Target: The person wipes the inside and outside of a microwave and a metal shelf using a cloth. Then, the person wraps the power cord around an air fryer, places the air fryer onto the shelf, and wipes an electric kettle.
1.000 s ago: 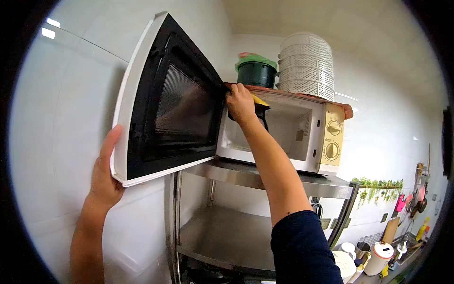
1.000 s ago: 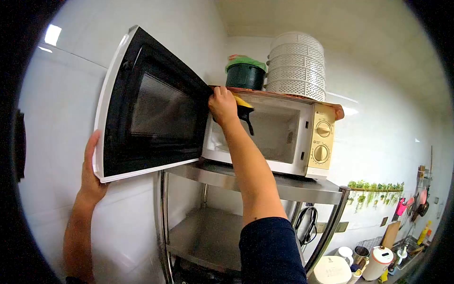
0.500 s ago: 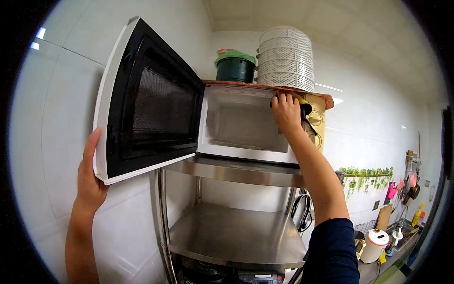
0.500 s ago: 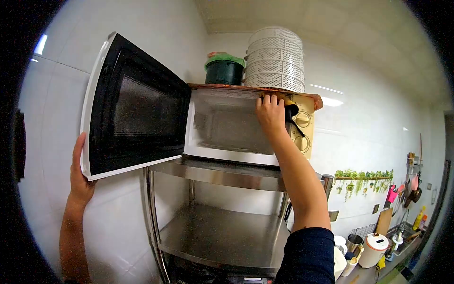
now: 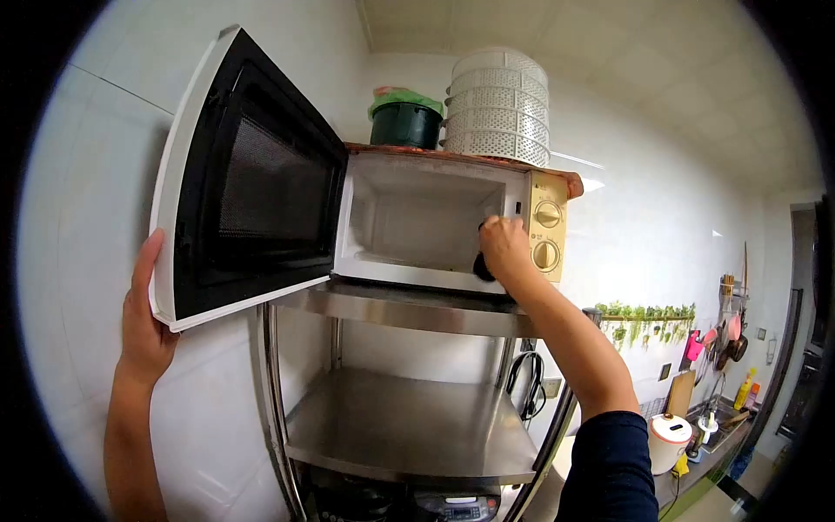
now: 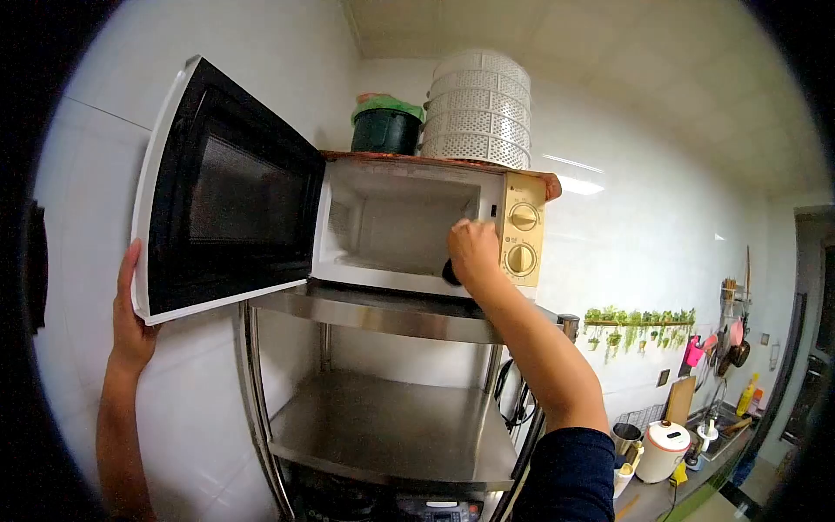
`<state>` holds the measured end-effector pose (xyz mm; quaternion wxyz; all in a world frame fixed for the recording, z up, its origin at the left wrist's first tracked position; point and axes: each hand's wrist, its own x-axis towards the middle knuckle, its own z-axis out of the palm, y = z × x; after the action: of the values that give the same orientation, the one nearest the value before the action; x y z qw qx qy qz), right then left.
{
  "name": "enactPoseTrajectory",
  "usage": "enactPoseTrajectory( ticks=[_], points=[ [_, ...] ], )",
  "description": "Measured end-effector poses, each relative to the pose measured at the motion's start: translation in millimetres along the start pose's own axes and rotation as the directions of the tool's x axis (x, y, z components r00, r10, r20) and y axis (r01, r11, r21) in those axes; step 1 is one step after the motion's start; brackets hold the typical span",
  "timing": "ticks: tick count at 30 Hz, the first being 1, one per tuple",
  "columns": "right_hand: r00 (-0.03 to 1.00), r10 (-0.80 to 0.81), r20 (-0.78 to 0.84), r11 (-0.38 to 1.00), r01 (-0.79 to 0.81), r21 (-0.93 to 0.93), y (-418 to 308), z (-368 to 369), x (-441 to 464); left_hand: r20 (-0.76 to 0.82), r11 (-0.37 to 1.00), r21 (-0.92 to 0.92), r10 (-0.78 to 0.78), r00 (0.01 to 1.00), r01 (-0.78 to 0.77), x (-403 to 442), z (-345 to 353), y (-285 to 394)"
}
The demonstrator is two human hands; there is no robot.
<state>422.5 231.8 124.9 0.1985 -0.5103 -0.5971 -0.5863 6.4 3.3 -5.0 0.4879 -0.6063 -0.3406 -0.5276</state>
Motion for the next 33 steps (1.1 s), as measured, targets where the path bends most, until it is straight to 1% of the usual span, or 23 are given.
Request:
enactPoseTrajectory(
  ticks=[1,2,3,4,6,7,9,10,12,14,15,17,18,20,21,23,24,25,28,30,31,32,33],
  points=[
    [1.0,-0.005,0.0,1.0,0.005,0.0,7,2,12,0.001,1.0,0.001,-0.005,1.0,0.005,-2,0,1],
    [0.983,0.064,-0.169,0.998,-0.063,0.015,16,8,29,-0.005,1.0,0.001,0.0,1.0,0.0,-2,0,-1],
    [0.933,0.131,-0.335,0.991,-0.125,0.04,24,11,44,-0.013,1.0,0.001,0.003,1.0,-0.003,-2,1,-3],
    [0.933,0.128,-0.335,0.992,-0.123,0.037,30,9,55,-0.015,1.0,-0.001,0.0,1.0,0.0,-2,2,-3],
    [0.878,0.214,-0.427,0.977,-0.183,0.114,36,4,71,-0.023,0.999,0.022,-0.024,0.999,0.024,-3,2,-5],
    [0.88,0.206,-0.428,0.978,-0.175,0.111,35,4,71,-0.024,0.999,0.021,-0.032,0.999,0.032,-6,2,-5],
    [0.875,0.289,-0.388,0.957,-0.26,0.125,30,7,66,-0.014,0.999,0.034,-0.016,1.0,0.017,-7,1,-11],
    [0.876,0.291,-0.384,0.957,-0.263,0.127,30,10,59,-0.003,0.998,0.063,-0.027,1.0,0.028,-7,1,-11],
    [0.96,0.191,-0.204,0.967,-0.148,0.205,28,17,32,0.007,0.998,0.061,-0.035,0.999,0.034,-8,-1,-14],
    [0.976,0.115,-0.187,0.984,-0.086,0.158,13,18,-4,0.0,0.999,0.047,-0.019,1.0,0.019,-8,0,-15],
    [0.979,0.137,-0.151,0.966,-0.099,0.239,4,22,-19,0.002,0.999,0.043,-0.022,1.0,0.022,-9,0,-15],
    [0.998,0.067,-0.016,0.959,-0.06,0.275,-4,27,-36,0.018,0.998,0.053,-0.035,0.999,0.034,-9,-1,-17],
    [0.998,0.067,-0.011,0.958,-0.061,0.28,-2,27,-37,0.024,0.998,0.054,-0.034,0.999,0.033,-9,-1,-17],
    [0.989,-0.146,0.038,0.918,0.121,0.377,12,24,-35,0.005,0.999,0.044,-0.008,1.0,0.008,-8,0,-18],
    [0.989,-0.146,0.037,0.918,0.122,0.377,18,20,-33,0.003,0.999,0.044,-0.008,1.0,0.008,-9,2,-19],
    [0.967,-0.221,0.126,0.877,0.141,0.459,25,14,-27,0.007,0.998,0.039,-0.054,0.999,0.053,-12,3,-23],
    [0.975,-0.169,0.147,0.865,0.075,0.496,26,11,-24,0.01,0.997,0.05,-0.059,0.998,0.058,-13,2,-23],
    [0.984,-0.15,0.095,0.853,0.08,0.515,28,7,-21,0.007,0.997,0.058,-0.058,0.998,0.057,-14,3,-22],
    [0.986,-0.125,0.108,0.865,0.055,0.499,23,-18,-14,0.003,0.997,0.047,-0.066,0.998,0.066,-13,4,-20],
    [0.982,-0.074,-0.176,0.741,0.172,0.649,14,-17,-7,0.0,0.997,0.032,-0.075,0.997,0.075,-11,5,-18],
    [0.98,-0.077,-0.181,0.736,0.178,0.653,5,-17,-3,-0.027,0.999,-0.01,-0.051,0.998,0.051,-10,6,-16],
    [0.977,-0.095,-0.19,0.697,0.202,0.688,-9,-17,4,-0.055,0.998,-0.053,-0.028,0.998,0.025,-9,6,-14],
    [0.974,-0.113,-0.199,0.656,0.223,0.721,-24,-17,10,-0.054,0.999,-0.046,-0.029,0.998,0.027,-9,5,-13]
  ],
)
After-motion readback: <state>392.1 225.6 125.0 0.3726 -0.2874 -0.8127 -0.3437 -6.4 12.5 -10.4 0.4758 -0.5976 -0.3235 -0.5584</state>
